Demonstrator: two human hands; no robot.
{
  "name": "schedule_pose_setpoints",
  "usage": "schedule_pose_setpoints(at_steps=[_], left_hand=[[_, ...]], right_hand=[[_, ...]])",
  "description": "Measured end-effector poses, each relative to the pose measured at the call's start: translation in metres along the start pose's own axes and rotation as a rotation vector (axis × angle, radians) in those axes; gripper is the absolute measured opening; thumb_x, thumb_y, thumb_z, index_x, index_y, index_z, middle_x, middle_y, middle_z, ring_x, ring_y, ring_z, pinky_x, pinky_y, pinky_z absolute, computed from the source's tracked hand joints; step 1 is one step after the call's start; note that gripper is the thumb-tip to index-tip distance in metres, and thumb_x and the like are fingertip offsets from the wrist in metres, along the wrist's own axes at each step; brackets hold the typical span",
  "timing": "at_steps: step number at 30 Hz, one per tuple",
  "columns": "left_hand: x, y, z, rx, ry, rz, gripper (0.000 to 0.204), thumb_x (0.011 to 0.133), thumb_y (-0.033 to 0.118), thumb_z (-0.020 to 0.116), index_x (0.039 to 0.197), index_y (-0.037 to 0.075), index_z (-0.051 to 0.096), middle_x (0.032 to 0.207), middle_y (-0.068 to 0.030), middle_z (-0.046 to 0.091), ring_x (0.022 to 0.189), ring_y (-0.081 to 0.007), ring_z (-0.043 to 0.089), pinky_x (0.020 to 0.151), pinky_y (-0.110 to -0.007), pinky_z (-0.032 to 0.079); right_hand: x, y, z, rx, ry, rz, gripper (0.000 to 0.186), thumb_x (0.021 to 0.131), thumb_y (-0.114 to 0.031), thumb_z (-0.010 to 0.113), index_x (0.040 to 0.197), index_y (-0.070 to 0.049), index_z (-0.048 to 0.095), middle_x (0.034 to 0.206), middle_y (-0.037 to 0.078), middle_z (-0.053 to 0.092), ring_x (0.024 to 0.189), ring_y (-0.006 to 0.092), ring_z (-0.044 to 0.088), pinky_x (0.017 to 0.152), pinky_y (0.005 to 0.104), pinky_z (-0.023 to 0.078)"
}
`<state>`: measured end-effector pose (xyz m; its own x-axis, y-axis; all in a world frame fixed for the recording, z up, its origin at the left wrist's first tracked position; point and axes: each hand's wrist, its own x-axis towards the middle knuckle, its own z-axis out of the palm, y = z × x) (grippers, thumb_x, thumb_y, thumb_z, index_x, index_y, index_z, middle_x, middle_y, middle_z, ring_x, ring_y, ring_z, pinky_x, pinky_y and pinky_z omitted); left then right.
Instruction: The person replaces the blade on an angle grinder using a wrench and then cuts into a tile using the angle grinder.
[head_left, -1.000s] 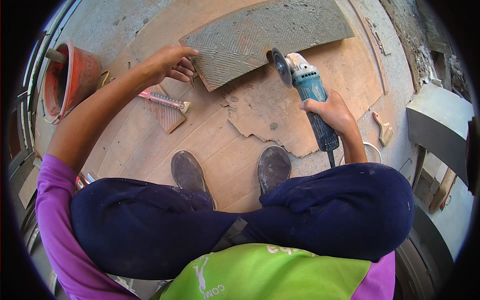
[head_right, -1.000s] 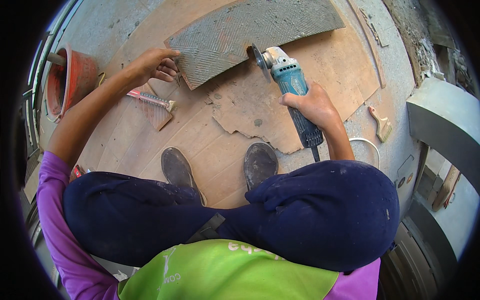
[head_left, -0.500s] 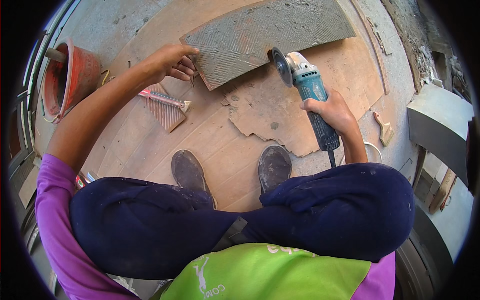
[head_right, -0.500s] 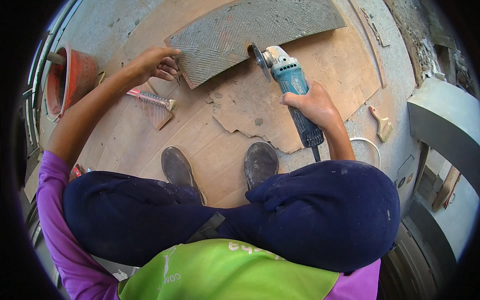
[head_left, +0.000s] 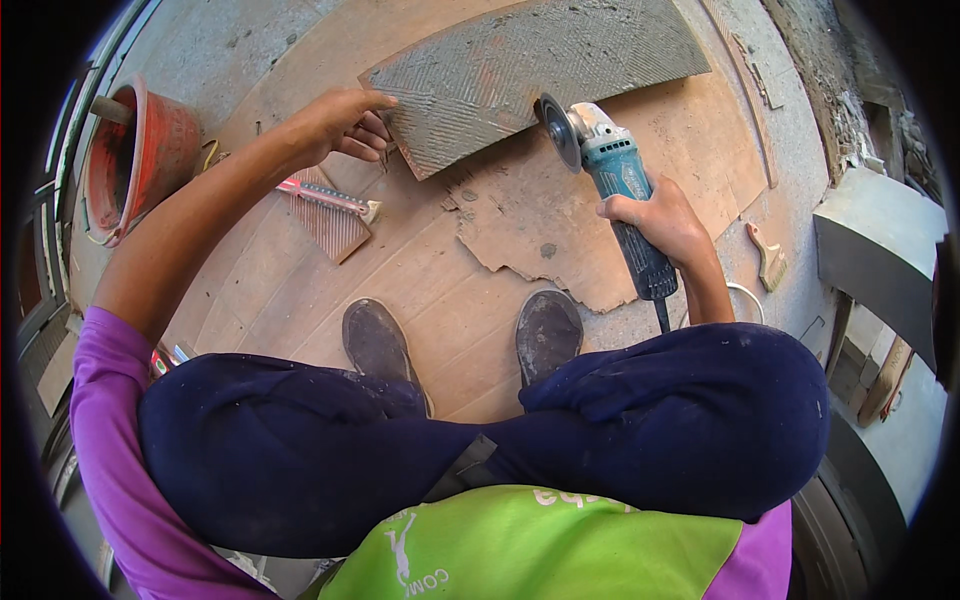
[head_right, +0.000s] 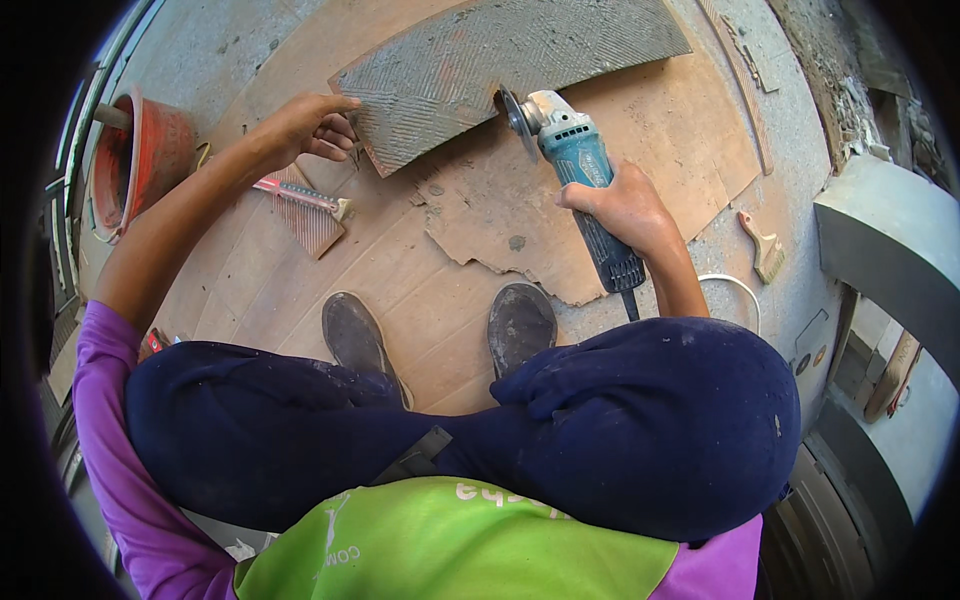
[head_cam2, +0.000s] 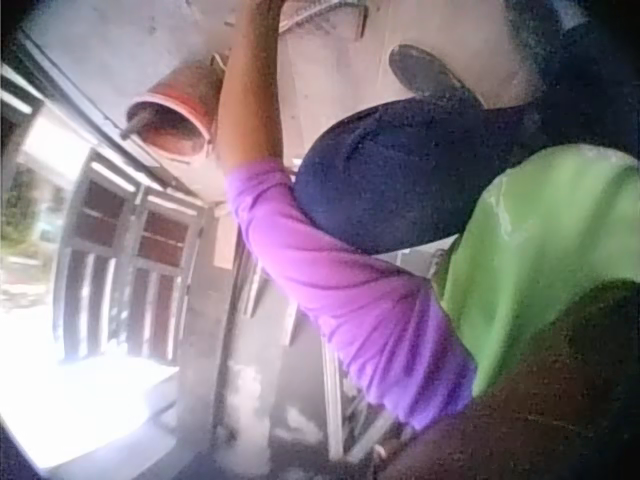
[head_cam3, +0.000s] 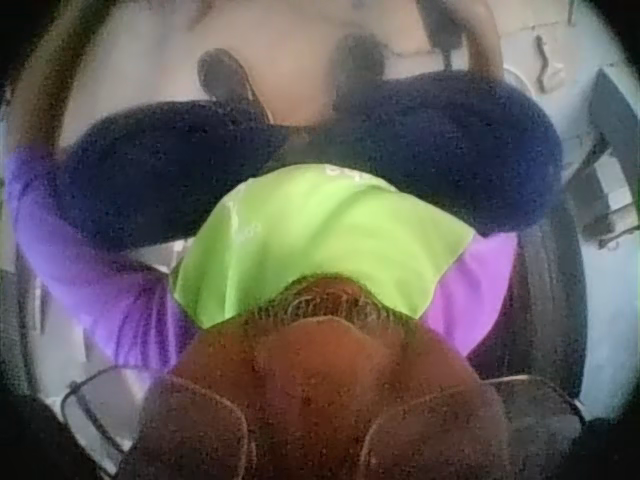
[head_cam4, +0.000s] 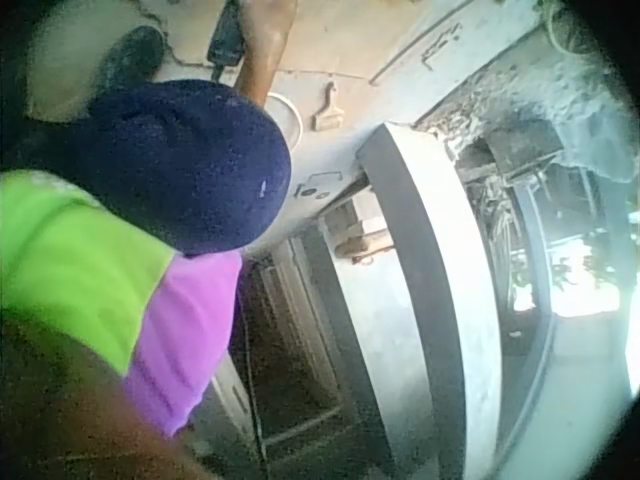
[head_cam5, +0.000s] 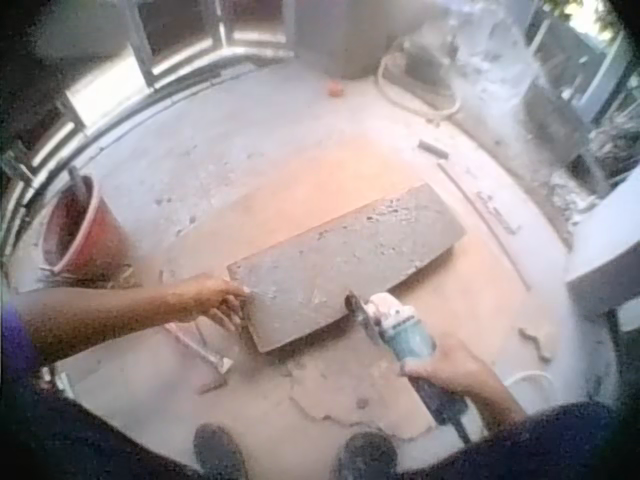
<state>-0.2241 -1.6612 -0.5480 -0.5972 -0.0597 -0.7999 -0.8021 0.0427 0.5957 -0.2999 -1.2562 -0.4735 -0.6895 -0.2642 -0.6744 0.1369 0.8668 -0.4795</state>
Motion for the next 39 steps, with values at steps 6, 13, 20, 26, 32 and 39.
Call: schedule_pose_setpoints(at_steps=[6, 13, 20, 26, 32, 39], left_hand=[[-0.0075, -0.0027, -0.0049, 0.011, 0.02, -0.013, 0.044, 0.096, 0.035, 0.067, 0.112, -0.005, 0.06, 0.091, -0.0125, 0.064, 0.076, -0.0183, 0.067, 0.067, -0.032, 0.062], [-0.0037, -0.0011, -0.0015, -0.007, 0.011, -0.003, 0.044, 0.095, 0.035, 0.067, 0.112, -0.005, 0.06, 0.09, -0.0122, 0.064, 0.076, -0.0181, 0.066, 0.066, -0.032, 0.062], [-0.004, -0.0014, -0.0027, -0.007, 0.007, -0.003, 0.044, 0.096, 0.035, 0.067, 0.112, -0.005, 0.059, 0.09, -0.0124, 0.064, 0.075, -0.0184, 0.066, 0.066, -0.033, 0.062], [-0.0021, 0.0004, -0.0013, -0.003, 0.001, -0.011, 0.043, 0.096, 0.035, 0.067, 0.11, -0.004, 0.059, 0.088, -0.0115, 0.065, 0.075, -0.0183, 0.066, 0.066, -0.033, 0.062], [-0.0024, -0.002, -0.0038, -0.005, 0.009, -0.016, 0.041, 0.095, 0.035, 0.068, 0.108, -0.003, 0.061, 0.088, -0.0111, 0.065, 0.074, -0.0178, 0.066, 0.065, -0.032, 0.062], [0.0008, -0.0031, -0.0047, -0.009, -0.001, -0.028, 0.04, 0.095, 0.035, 0.068, 0.107, -0.002, 0.061, 0.088, -0.0106, 0.065, 0.074, -0.0175, 0.066, 0.065, -0.032, 0.061]], right_hand=[[0.0048, 0.0004, 0.0084, 0.016, -0.006, -0.031, 0.052, 0.069, -0.033, 0.081, 0.101, 0.006, 0.066, 0.076, 0.012, 0.065, 0.06, 0.0196, 0.062, 0.053, 0.0304, 0.049], [0.0, -0.0014, 0.0033, -0.006, 0.003, -0.013, 0.054, 0.069, -0.033, 0.081, 0.103, 0.007, 0.066, 0.078, 0.012, 0.065, 0.061, 0.0199, 0.062, 0.053, 0.0304, 0.049], [-0.0005, -0.0039, 0.0035, 0.0, 0.007, -0.012, 0.054, 0.069, -0.033, 0.081, 0.102, 0.007, 0.066, 0.076, 0.012, 0.064, 0.06, 0.0198, 0.062, 0.053, 0.0302, 0.049], [0.0013, -0.0006, 0.004, -0.01, -0.01, -0.001, 0.052, 0.069, -0.032, 0.08, 0.101, 0.006, 0.066, 0.076, 0.012, 0.064, 0.06, 0.0195, 0.062, 0.052, 0.0303, 0.049], [0.0012, -0.0002, 0.006, 0.021, 0.007, -0.026, 0.052, 0.069, -0.032, 0.081, 0.1, 0.006, 0.066, 0.077, 0.012, 0.065, 0.06, 0.0189, 0.062, 0.053, 0.0302, 0.049], [0.0015, -0.0024, 0.0047, 0.007, -0.005, -0.011, 0.053, 0.069, -0.032, 0.081, 0.101, 0.007, 0.065, 0.077, 0.011, 0.064, 0.06, 0.0188, 0.062, 0.053, 0.0301, 0.049]])
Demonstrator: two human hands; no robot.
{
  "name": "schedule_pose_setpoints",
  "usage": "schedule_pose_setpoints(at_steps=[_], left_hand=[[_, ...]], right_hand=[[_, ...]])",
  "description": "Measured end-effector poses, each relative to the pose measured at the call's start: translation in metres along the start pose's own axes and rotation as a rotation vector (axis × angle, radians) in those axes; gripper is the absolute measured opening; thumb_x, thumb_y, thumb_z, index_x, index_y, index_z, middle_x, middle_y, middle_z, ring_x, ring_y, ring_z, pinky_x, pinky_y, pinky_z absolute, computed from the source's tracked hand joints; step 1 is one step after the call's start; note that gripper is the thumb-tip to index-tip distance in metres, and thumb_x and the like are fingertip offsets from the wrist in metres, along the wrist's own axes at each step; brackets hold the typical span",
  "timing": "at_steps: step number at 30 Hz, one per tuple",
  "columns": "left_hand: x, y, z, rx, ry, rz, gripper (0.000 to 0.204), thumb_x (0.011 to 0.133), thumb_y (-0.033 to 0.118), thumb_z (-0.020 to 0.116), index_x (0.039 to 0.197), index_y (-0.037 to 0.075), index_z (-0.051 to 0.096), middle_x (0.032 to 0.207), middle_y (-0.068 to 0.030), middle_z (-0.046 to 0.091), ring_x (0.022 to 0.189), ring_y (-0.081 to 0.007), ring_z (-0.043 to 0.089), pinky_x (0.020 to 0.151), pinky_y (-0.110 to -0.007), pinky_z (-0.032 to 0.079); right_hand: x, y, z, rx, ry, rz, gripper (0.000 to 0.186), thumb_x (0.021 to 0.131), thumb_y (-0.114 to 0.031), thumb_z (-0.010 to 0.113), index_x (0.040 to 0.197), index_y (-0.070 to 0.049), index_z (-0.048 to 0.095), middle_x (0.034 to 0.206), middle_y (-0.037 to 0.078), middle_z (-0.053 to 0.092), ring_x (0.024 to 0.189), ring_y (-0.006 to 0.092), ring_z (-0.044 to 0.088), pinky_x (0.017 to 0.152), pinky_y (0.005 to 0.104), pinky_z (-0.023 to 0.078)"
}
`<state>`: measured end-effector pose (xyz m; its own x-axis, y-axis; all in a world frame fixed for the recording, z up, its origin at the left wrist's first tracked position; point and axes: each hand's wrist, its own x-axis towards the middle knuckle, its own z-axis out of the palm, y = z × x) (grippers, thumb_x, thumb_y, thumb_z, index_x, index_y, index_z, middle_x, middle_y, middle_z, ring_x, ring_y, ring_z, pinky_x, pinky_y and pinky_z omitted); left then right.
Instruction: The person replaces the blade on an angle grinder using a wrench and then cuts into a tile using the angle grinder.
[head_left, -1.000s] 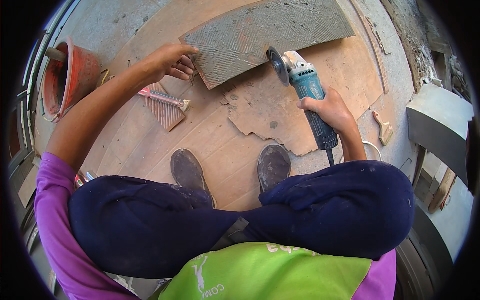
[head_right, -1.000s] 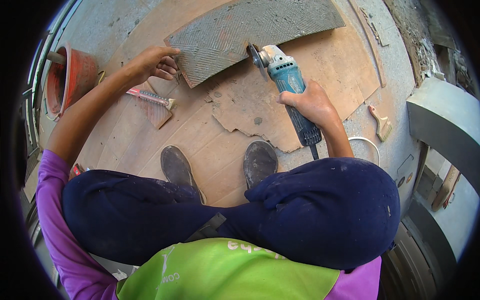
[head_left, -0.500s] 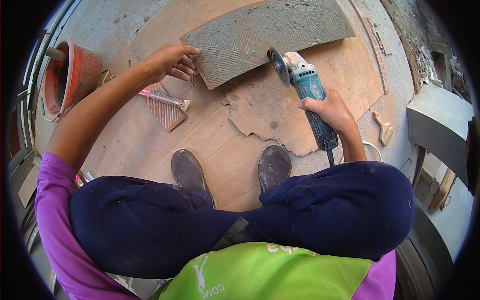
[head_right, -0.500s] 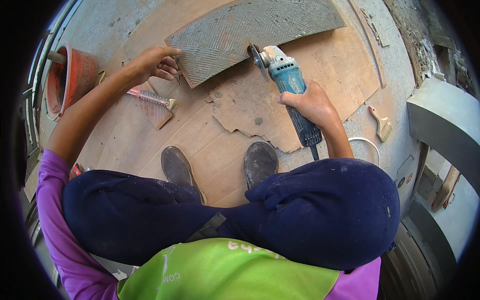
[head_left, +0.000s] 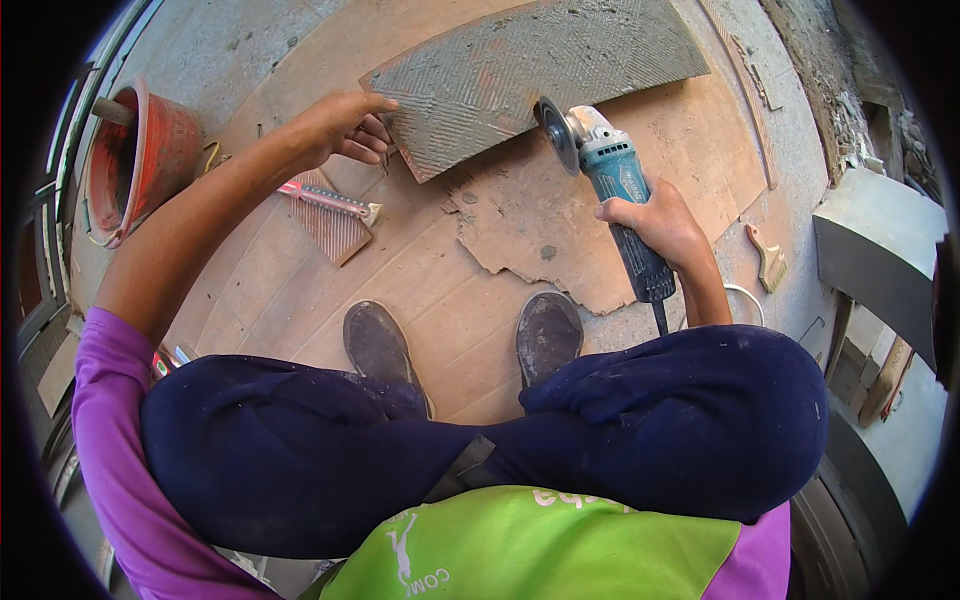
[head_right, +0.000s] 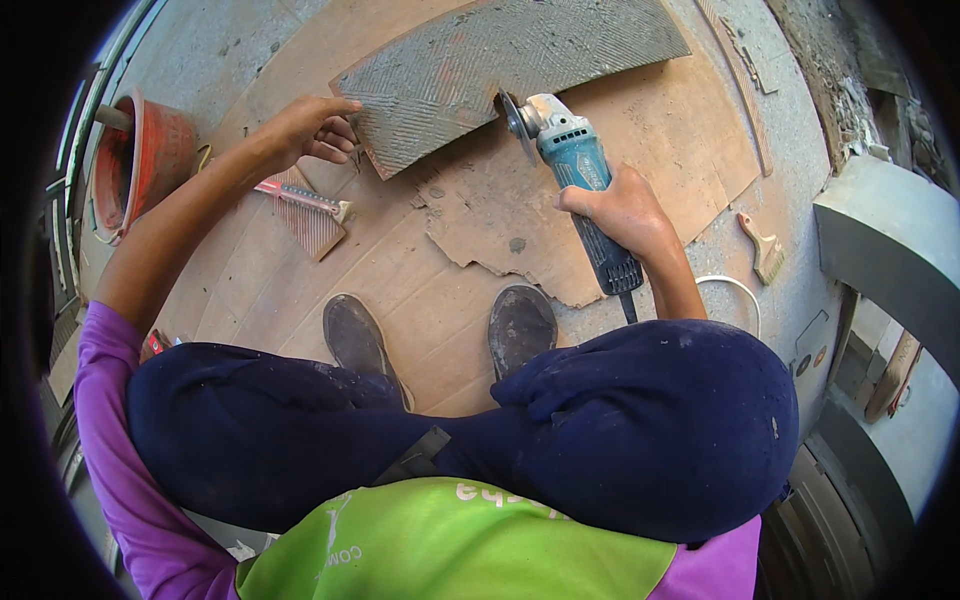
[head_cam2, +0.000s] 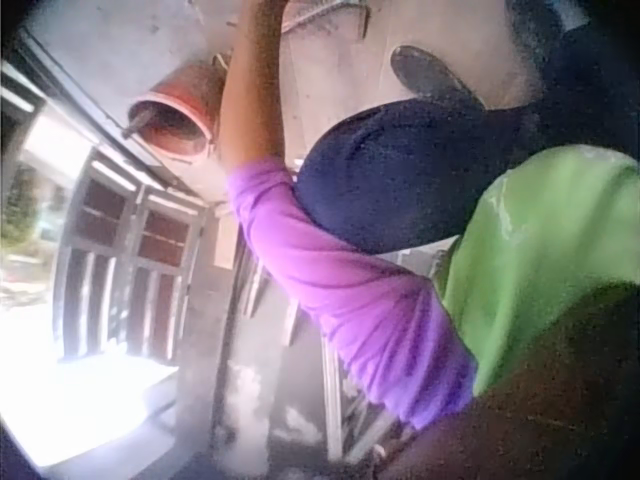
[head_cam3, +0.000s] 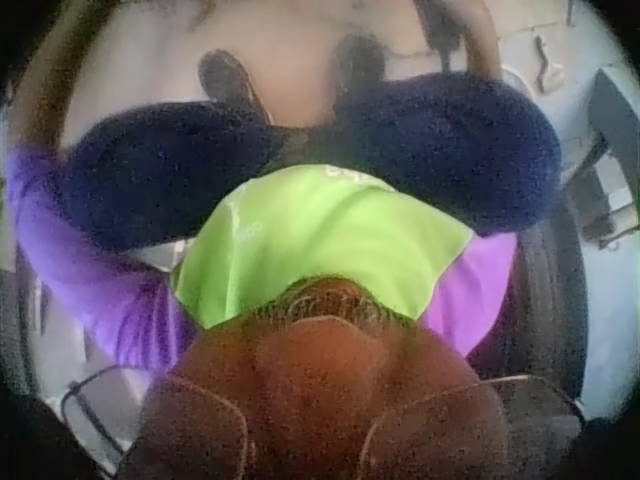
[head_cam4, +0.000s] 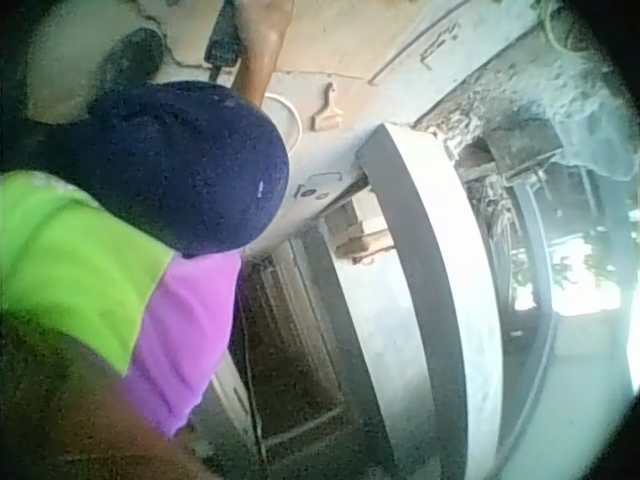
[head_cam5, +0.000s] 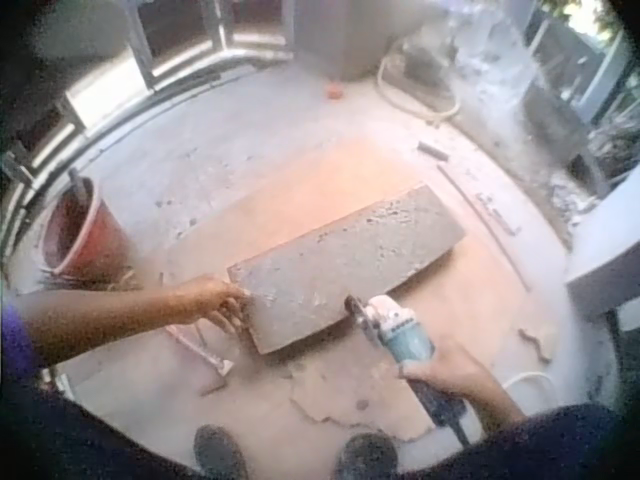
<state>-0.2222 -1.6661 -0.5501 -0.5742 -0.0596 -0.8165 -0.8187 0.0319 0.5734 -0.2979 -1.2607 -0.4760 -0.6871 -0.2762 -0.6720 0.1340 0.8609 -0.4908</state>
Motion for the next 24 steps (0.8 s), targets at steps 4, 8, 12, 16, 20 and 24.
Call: schedule_pose_setpoints(at_steps=[4, 8, 12, 16, 20, 24], left_hand=[[0.0, -0.0003, 0.0006, -0.003, -0.004, 0.018, 0.041, 0.095, 0.036, 0.068, 0.108, -0.002, 0.06, 0.089, -0.0106, 0.064, 0.074, -0.0173, 0.066, 0.066, -0.032, 0.061], [0.0019, -0.0004, 0.0005, 0.016, -0.001, 0.01, 0.042, 0.096, 0.036, 0.067, 0.11, -0.003, 0.06, 0.089, -0.0106, 0.064, 0.075, -0.0172, 0.065, 0.067, -0.033, 0.061], [-0.0011, -0.0028, -0.0016, 0.012, 0.015, 0.008, 0.043, 0.096, 0.036, 0.066, 0.112, -0.004, 0.06, 0.089, -0.0109, 0.064, 0.075, -0.0174, 0.065, 0.067, -0.032, 0.061], [0.0007, 0.0009, 0.0017, 0.003, -0.012, 0.02, 0.043, 0.097, 0.035, 0.066, 0.113, -0.004, 0.06, 0.09, -0.0115, 0.064, 0.075, -0.0177, 0.065, 0.067, -0.033, 0.061], [-0.0019, -0.0002, 0.0005, 0.005, 0.01, 0.016, 0.044, 0.097, 0.035, 0.066, 0.114, -0.005, 0.059, 0.09, -0.0121, 0.064, 0.075, -0.018, 0.065, 0.067, -0.033, 0.062], [-0.0042, -0.0005, -0.0017, 0.0, -0.011, 0.017, 0.045, 0.097, 0.035, 0.066, 0.115, -0.005, 0.058, 0.09, -0.0121, 0.063, 0.076, -0.0181, 0.065, 0.067, -0.033, 0.062]], right_hand=[[0.0028, 0.0091, 0.0017, -0.006, 0.017, -0.007, 0.053, 0.069, -0.032, 0.08, 0.102, 0.006, 0.065, 0.077, 0.011, 0.064, 0.06, 0.0187, 0.061, 0.053, 0.0305, 0.049], [0.004, 0.0093, 0.0002, -0.01, 0.013, 0.003, 0.053, 0.069, -0.032, 0.08, 0.102, 0.006, 0.065, 0.077, 0.012, 0.064, 0.061, 0.0188, 0.062, 0.053, 0.0305, 0.049], [0.004, 0.0034, 0.0032, -0.024, -0.025, 0.028, 0.053, 0.069, -0.032, 0.08, 0.102, 0.006, 0.065, 0.077, 0.012, 0.065, 0.061, 0.0187, 0.062, 0.054, 0.0304, 0.049], [0.0025, 0.0055, -0.0001, -0.012, 0.008, 0.027, 0.053, 0.069, -0.032, 0.08, 0.102, 0.006, 0.065, 0.077, 0.011, 0.064, 0.061, 0.0188, 0.062, 0.053, 0.0306, 0.049], [0.0029, 0.0041, 0.002, -0.021, -0.008, 0.006, 0.052, 0.069, -0.032, 0.08, 0.102, 0.006, 0.066, 0.077, 0.011, 0.064, 0.062, 0.0187, 0.062, 0.055, 0.0305, 0.049], [0.0062, 0.0067, 0.0041, -0.018, -0.003, -0.005, 0.052, 0.069, -0.033, 0.081, 0.101, 0.006, 0.066, 0.077, 0.011, 0.064, 0.063, 0.0187, 0.062, 0.055, 0.0306, 0.049]])
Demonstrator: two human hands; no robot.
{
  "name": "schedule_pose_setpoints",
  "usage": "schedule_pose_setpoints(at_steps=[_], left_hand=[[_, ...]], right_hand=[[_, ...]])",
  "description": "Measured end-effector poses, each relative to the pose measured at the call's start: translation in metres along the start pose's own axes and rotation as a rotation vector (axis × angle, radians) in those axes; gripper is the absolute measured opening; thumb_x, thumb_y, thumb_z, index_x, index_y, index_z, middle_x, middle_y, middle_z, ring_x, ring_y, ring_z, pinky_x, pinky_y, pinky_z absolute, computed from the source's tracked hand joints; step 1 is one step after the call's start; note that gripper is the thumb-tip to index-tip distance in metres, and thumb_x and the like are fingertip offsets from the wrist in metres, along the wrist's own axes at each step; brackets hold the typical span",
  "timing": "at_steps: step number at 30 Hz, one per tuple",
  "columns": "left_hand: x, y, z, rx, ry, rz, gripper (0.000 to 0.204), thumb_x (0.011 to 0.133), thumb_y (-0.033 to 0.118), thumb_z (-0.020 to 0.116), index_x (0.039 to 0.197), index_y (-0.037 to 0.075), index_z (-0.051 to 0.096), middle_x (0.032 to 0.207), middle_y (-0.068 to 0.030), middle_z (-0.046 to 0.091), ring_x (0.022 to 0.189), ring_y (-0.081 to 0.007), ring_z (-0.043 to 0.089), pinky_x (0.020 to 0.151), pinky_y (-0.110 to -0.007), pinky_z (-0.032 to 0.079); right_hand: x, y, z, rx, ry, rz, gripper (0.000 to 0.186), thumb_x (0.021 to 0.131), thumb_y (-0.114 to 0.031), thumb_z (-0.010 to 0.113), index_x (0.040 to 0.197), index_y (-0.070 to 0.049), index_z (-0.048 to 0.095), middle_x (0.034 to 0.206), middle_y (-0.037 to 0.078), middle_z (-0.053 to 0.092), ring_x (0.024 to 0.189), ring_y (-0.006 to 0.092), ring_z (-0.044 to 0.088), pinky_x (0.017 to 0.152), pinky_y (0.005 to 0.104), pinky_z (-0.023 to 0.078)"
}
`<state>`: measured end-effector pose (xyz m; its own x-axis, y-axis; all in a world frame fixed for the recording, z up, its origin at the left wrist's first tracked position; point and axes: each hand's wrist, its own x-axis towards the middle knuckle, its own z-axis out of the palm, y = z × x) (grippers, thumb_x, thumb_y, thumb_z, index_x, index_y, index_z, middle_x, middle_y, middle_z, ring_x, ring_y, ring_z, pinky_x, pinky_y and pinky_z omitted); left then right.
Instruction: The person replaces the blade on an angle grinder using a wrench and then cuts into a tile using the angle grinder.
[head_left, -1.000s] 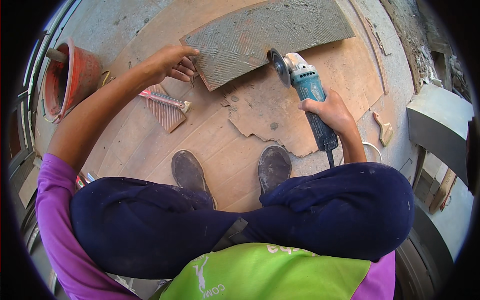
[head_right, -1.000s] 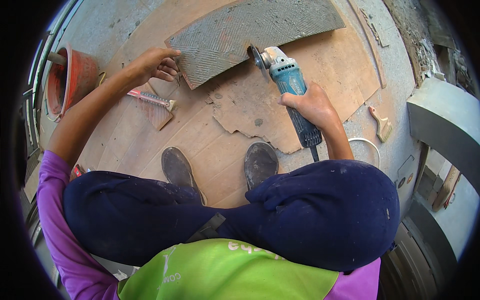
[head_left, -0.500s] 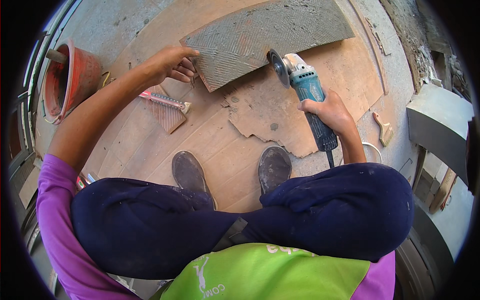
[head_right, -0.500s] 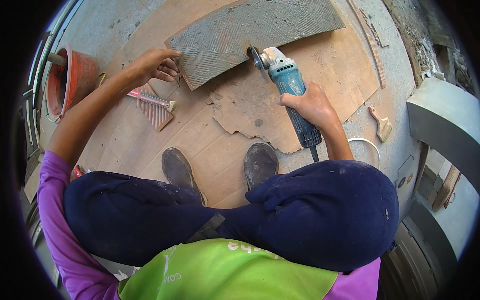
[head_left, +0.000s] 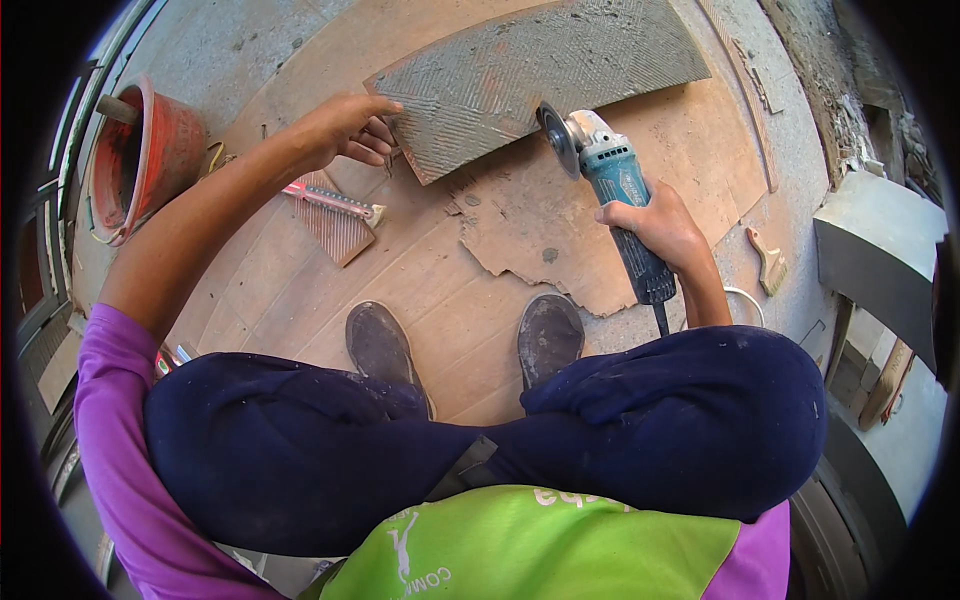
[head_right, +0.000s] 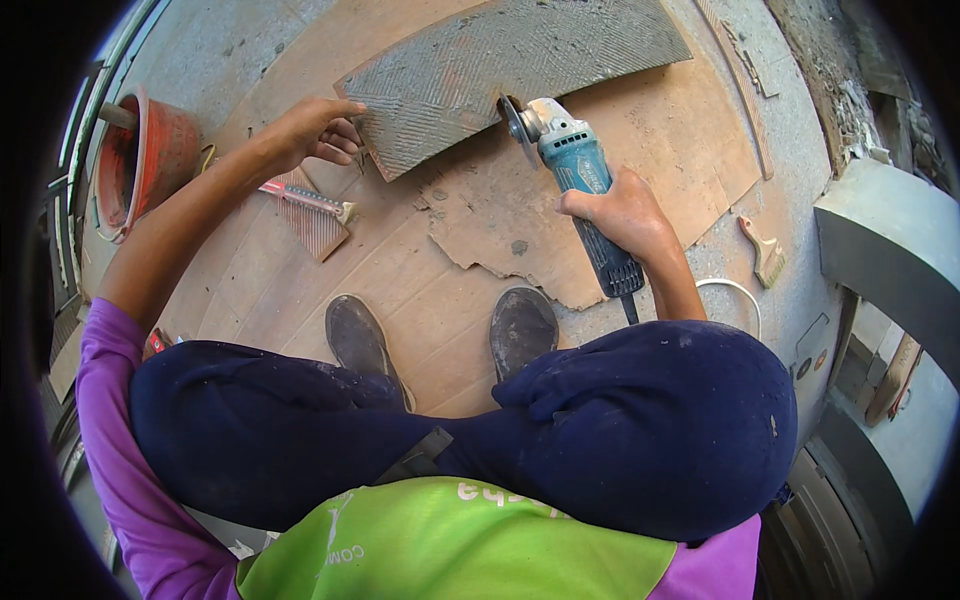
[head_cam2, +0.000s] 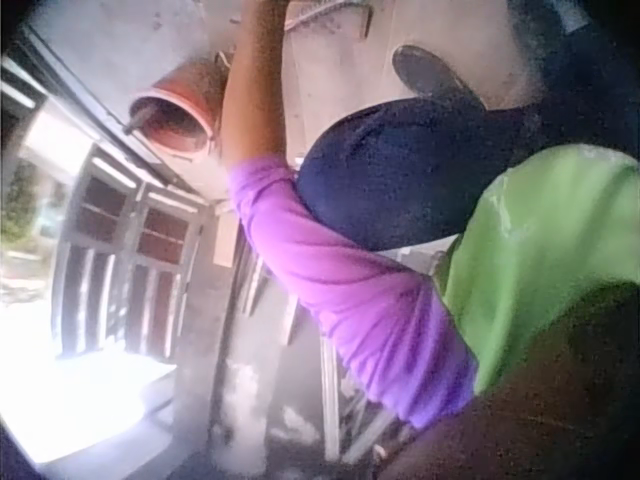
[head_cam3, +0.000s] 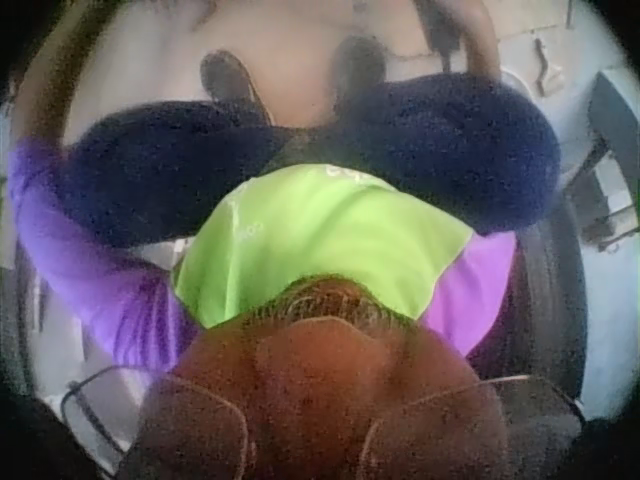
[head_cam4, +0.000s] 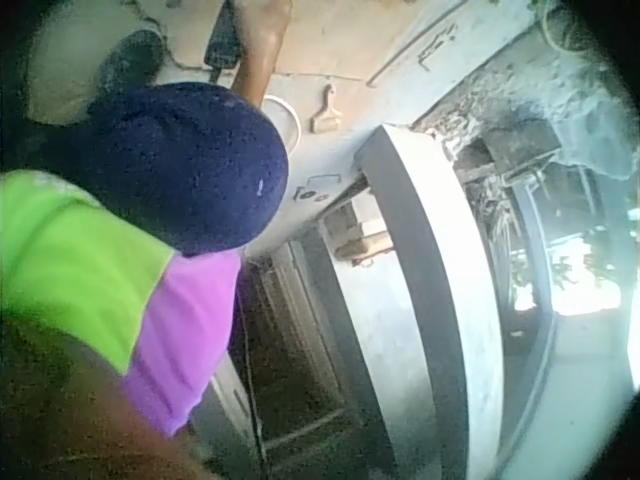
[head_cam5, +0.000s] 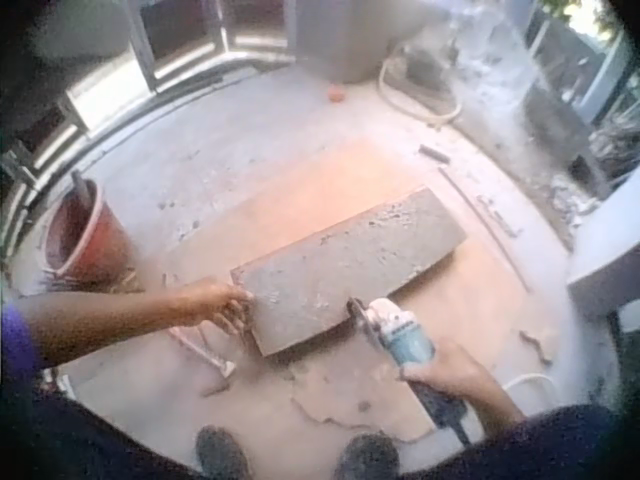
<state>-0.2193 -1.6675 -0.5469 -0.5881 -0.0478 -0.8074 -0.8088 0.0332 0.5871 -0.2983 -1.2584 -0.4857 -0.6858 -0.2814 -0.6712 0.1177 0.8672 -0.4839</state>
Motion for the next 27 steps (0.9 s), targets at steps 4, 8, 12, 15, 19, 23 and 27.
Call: schedule_pose_setpoints(at_steps=[4, 8, 12, 15, 19, 23, 27], left_hand=[[0.005, 0.003, 0.004, 0.003, -0.007, 0.007, 0.045, 0.096, 0.036, 0.067, 0.115, -0.005, 0.058, 0.09, -0.0119, 0.063, 0.076, -0.0181, 0.065, 0.067, -0.033, 0.062], [0.002, 0.001, 0.002, 0.016, 0.009, -0.005, 0.044, 0.097, 0.036, 0.066, 0.114, -0.004, 0.059, 0.091, -0.0114, 0.063, 0.076, -0.0179, 0.065, 0.067, -0.033, 0.062], [0.002, 0.001, 0.001, 0.003, -0.006, 0.0, 0.042, 0.096, 0.036, 0.067, 0.113, -0.003, 0.059, 0.091, -0.0109, 0.063, 0.076, -0.0178, 0.065, 0.067, -0.033, 0.062], [0.002, 0.0, 0.001, 0.002, 0.006, -0.007, 0.041, 0.096, 0.035, 0.067, 0.112, -0.002, 0.059, 0.09, -0.0109, 0.064, 0.075, -0.0176, 0.066, 0.067, -0.033, 0.062], [0.002, -0.001, 0.002, 0.001, 0.0, 0.009, 0.041, 0.096, 0.035, 0.067, 0.112, -0.003, 0.059, 0.09, -0.0107, 0.064, 0.075, -0.0173, 0.066, 0.068, -0.033, 0.062], [0.003, 0.0, 0.003, 0.002, 0.003, 0.0, 0.042, 0.096, 0.035, 0.067, 0.112, -0.003, 0.059, 0.09, -0.0107, 0.064, 0.075, -0.0173, 0.065, 0.067, -0.033, 0.062], [0.003, 0.0, 0.003, 0.004, 0.009, -0.004, 0.042, 0.096, 0.035, 0.067, 0.113, -0.003, 0.06, 0.09, -0.011, 0.064, 0.075, -0.0175, 0.065, 0.067, -0.033, 0.061]], right_hand=[[-0.005, 0.0, -0.006, -0.016, 0.007, 0.013, 0.052, 0.069, -0.032, 0.081, 0.101, 0.006, 0.066, 0.078, 0.012, 0.064, 0.063, 0.0189, 0.062, 0.055, 0.0311, 0.049], [-0.005, -0.005, -0.003, -0.013, 0.014, 0.003, 0.053, 0.069, -0.033, 0.081, 0.101, 0.006, 0.065, 0.078, 0.012, 0.065, 0.063, 0.0194, 0.062, 0.056, 0.0313, 0.05], [-0.004, -0.004, -0.004, -0.001, 0.001, -0.002, 0.055, 0.068, -0.034, 0.081, 0.102, 0.007, 0.065, 0.078, 0.013, 0.065, 0.063, 0.02, 0.063, 0.055, 0.0313, 0.05], [-0.005, -0.007, -0.004, -0.013, -0.018, -0.001, 0.054, 0.068, -0.033, 0.081, 0.102, 0.007, 0.065, 0.078, 0.013, 0.065, 0.063, 0.0202, 0.063, 0.055, 0.0312, 0.05], [-0.005, -0.004, -0.005, -0.012, 0.014, -0.013, 0.054, 0.068, -0.033, 0.082, 0.102, 0.007, 0.065, 0.078, 0.013, 0.065, 0.063, 0.0199, 0.063, 0.055, 0.0309, 0.05], [-0.002, -0.002, -0.006, -0.022, 0.002, 0.003, 0.055, 0.068, -0.033, 0.082, 0.102, 0.007, 0.066, 0.078, 0.013, 0.065, 0.063, 0.0199, 0.063, 0.055, 0.0306, 0.05], [-0.006, -0.01, -0.007, -0.052, 0.007, 0.033, 0.053, 0.069, -0.032, 0.081, 0.102, 0.006, 0.066, 0.079, 0.013, 0.066, 0.063, 0.0196, 0.063, 0.056, 0.0304, 0.05]])
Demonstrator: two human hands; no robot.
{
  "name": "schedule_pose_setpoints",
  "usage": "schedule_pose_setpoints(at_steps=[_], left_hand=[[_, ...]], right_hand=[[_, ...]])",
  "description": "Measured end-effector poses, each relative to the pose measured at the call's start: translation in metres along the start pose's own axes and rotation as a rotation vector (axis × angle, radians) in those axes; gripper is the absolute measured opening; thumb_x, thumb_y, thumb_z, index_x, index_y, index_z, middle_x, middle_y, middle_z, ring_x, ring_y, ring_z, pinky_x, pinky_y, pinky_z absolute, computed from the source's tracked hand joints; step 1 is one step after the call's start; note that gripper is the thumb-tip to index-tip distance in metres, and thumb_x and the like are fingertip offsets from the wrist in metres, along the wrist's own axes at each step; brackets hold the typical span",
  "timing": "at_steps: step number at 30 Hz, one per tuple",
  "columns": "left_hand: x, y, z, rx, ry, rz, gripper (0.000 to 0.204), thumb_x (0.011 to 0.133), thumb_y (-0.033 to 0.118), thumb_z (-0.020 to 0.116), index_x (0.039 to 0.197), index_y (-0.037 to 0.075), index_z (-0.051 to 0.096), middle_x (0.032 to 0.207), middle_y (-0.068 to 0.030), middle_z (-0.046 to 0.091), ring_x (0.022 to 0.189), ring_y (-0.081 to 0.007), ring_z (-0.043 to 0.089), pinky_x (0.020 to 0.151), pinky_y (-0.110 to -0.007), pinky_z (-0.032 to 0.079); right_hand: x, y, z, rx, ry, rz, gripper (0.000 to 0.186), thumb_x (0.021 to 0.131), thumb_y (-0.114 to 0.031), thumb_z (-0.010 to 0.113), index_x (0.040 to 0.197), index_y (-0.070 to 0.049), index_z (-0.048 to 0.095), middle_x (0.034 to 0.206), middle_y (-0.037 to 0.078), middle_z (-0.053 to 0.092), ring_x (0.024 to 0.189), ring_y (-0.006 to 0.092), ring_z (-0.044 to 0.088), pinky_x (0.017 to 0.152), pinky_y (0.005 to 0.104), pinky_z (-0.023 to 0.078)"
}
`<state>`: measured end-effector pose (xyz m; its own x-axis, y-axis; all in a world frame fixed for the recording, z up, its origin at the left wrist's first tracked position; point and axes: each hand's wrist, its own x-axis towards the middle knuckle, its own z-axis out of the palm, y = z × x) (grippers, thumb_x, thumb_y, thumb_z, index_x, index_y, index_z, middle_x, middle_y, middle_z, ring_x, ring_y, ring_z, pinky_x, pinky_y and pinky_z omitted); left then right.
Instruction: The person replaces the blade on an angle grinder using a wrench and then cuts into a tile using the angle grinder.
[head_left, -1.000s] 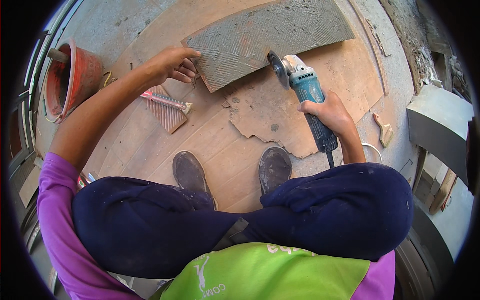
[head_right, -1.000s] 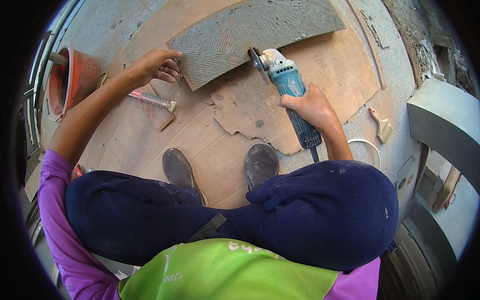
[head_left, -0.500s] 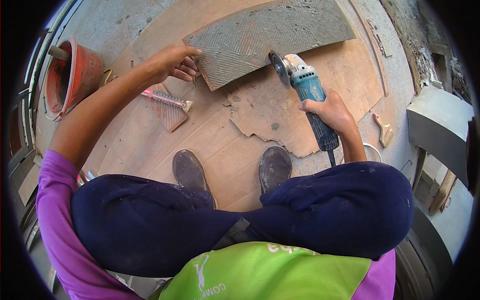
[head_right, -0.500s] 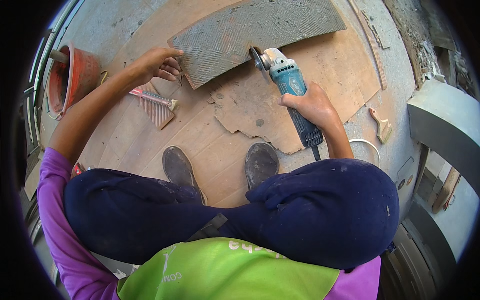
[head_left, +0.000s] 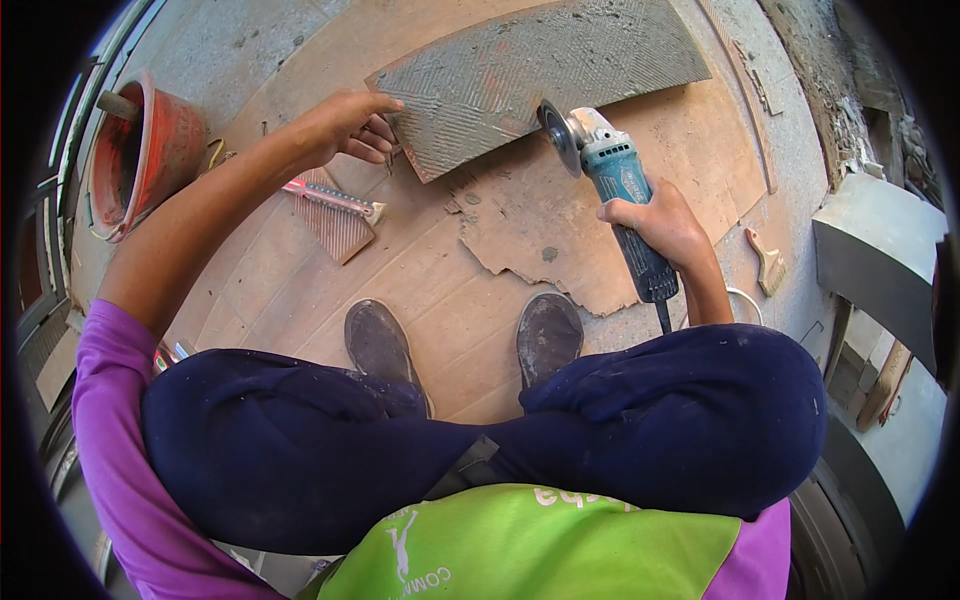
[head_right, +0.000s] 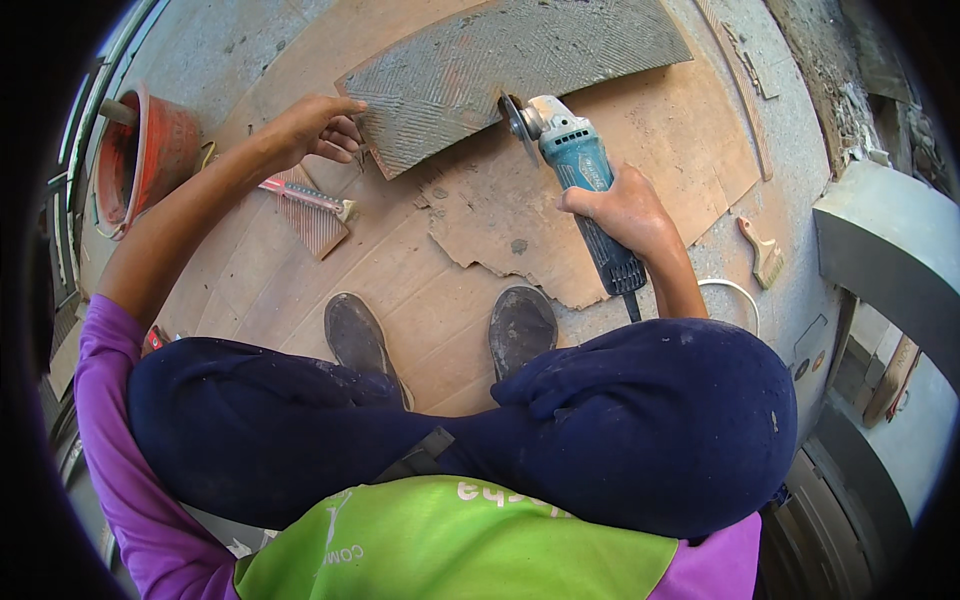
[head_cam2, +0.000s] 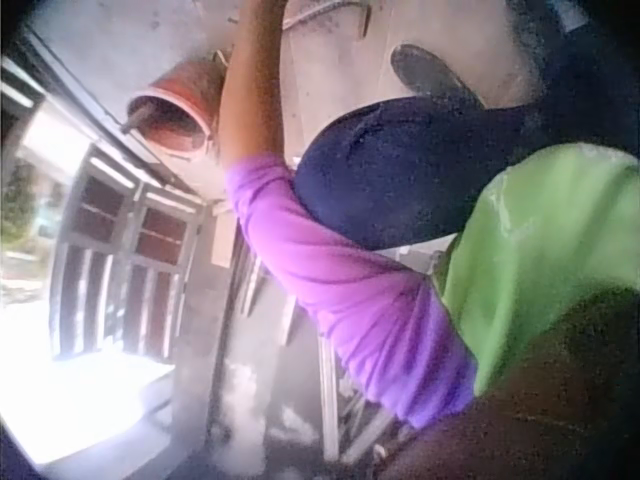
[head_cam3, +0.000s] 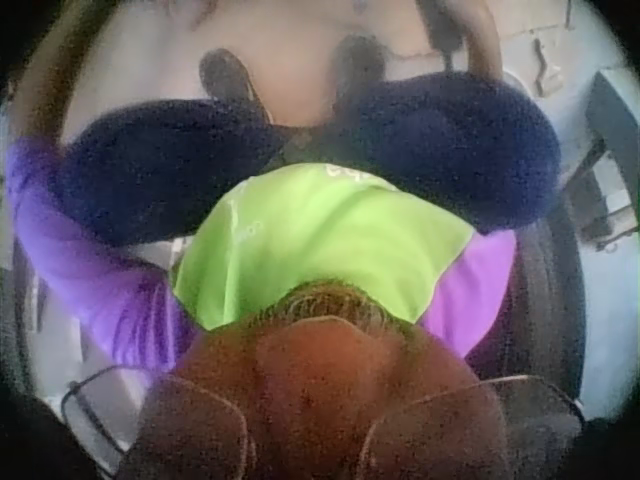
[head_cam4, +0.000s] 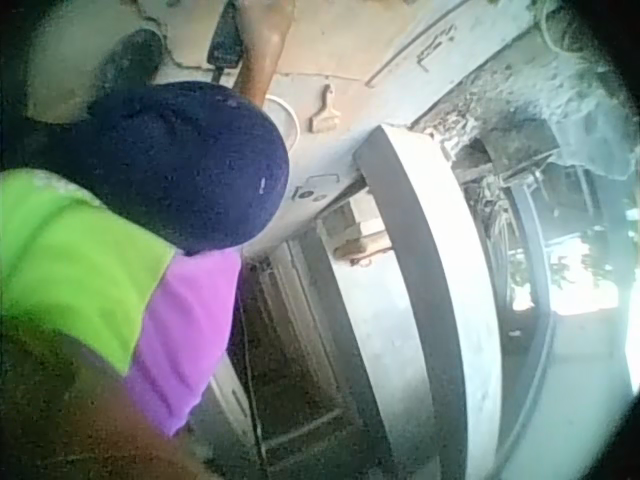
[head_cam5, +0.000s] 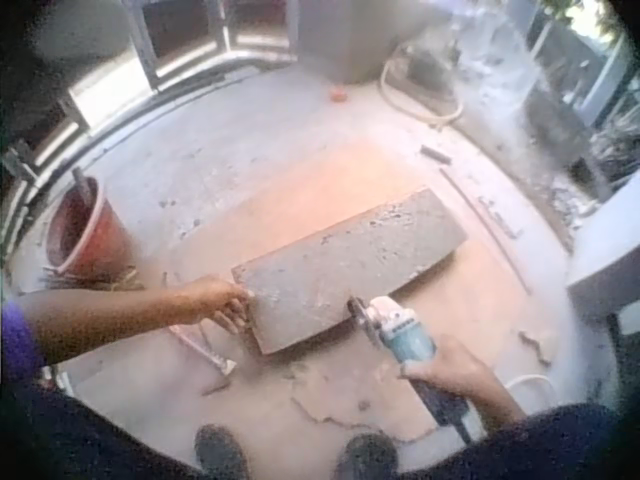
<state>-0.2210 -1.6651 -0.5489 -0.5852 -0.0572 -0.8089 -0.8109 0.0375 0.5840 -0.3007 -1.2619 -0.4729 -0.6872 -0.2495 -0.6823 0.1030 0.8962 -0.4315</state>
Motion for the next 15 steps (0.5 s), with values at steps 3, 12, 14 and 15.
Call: schedule_pose_setpoints(at_steps=[3, 12, 14, 15], left_hand=[[0.0016, -0.0009, -0.0018, 0.002, -0.007, 0.002, 0.043, 0.096, 0.035, 0.067, 0.112, -0.004, 0.06, 0.09, -0.0112, 0.064, 0.075, -0.0177, 0.065, 0.067, -0.033, 0.062], [0.0028, 0.0001, -0.0015, 0.001, -0.008, -0.009, 0.042, 0.096, 0.034, 0.067, 0.113, -0.004, 0.059, 0.091, -0.0119, 0.064, 0.076, -0.0178, 0.066, 0.066, -0.033, 0.062], [0.0027, -0.0007, -0.0022, -0.003, -0.006, -0.005, 0.042, 0.096, 0.034, 0.067, 0.113, -0.004, 0.059, 0.091, -0.0118, 0.063, 0.076, -0.0178, 0.066, 0.066, -0.033, 0.062], [0.0026, -0.0012, -0.0026, -0.007, -0.004, 0.0, 0.043, 0.096, 0.034, 0.067, 0.113, -0.004, 0.059, 0.091, -0.0117, 0.063, 0.076, -0.0179, 0.066, 0.067, -0.033, 0.062]], right_hand=[[0.0023, 0.0039, 0.0012, 0.014, -0.018, -0.03, 0.053, 0.069, -0.032, 0.082, 0.102, 0.007, 0.066, 0.078, 0.013, 0.065, 0.062, 0.0198, 0.063, 0.055, 0.0304, 0.05], [0.0021, 0.0034, 0.0002, 0.024, -0.003, -0.041, 0.053, 0.068, -0.033, 0.082, 0.1, 0.006, 0.066, 0.077, 0.013, 0.065, 0.061, 0.02, 0.062, 0.054, 0.0314, 0.05], [0.002, 0.0017, -0.0006, 0.022, -0.019, -0.052, 0.053, 0.068, -0.033, 0.082, 0.1, 0.007, 0.066, 0.077, 0.013, 0.064, 0.061, 0.0199, 0.062, 0.054, 0.0314, 0.05], [0.0019, 0.0018, -0.0003, 0.023, -0.02, -0.053, 0.053, 0.068, -0.033, 0.082, 0.1, 0.007, 0.066, 0.077, 0.013, 0.064, 0.061, 0.0199, 0.062, 0.054, 0.0314, 0.05]])
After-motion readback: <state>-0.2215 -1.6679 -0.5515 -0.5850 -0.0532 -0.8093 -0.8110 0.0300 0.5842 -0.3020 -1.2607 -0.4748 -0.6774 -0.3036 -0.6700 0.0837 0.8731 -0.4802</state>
